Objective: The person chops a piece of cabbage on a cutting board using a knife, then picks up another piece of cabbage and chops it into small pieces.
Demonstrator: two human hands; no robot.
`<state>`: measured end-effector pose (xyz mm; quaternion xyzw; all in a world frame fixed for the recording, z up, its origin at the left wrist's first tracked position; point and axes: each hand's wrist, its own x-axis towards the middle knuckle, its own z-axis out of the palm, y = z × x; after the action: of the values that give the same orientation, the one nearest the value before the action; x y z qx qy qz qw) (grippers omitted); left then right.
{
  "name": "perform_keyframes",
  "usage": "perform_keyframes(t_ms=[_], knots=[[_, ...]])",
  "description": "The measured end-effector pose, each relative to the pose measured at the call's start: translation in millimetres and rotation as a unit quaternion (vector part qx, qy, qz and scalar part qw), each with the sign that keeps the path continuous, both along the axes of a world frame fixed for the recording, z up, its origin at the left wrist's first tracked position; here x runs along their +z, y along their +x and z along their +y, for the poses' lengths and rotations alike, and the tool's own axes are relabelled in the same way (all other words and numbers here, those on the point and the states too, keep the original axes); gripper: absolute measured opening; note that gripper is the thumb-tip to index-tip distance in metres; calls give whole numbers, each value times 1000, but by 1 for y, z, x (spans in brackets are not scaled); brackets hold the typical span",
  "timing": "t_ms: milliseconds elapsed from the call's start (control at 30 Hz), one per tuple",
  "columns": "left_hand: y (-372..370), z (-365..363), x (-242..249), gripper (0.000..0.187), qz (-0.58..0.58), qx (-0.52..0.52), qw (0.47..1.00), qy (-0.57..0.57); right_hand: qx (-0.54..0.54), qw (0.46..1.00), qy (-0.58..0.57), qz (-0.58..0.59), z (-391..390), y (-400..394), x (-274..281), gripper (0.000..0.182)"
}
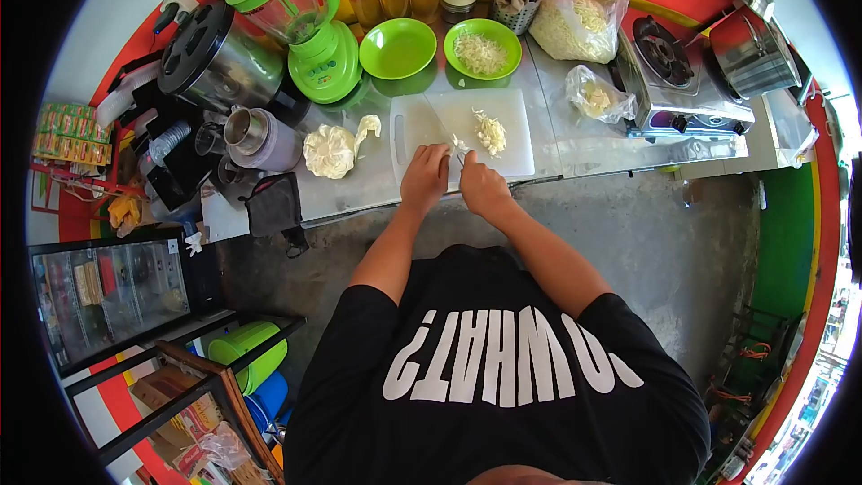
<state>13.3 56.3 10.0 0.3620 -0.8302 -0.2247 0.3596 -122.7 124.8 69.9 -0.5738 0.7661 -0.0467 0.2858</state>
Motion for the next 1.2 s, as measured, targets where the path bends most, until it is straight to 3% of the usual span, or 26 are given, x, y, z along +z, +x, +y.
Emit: perform_keyframes(t_ms=[100,233,600,767,1067,1200], knots=[[-2,5,4,25,16,46,998,44,8,1000,-1,-1,6,4,1,25],[0,-1,-4,28,28,51,998,14,-40,999,10,-22,10,12,-13,28],[-2,-1,0,8,-7,75,997,1,-2,1000,-1,-15,12,8,8,26],[-1,-3,-1,6,-1,67,998,9,-68,995,11,-68,16,14,-11,30],[-3,1,4,7,8,79,997,0,-26,998,19,-51,13,13,9,24],[-3,-2,2,7,16,70,997,0,-59,997,14,-51,15,16,-17,28]])
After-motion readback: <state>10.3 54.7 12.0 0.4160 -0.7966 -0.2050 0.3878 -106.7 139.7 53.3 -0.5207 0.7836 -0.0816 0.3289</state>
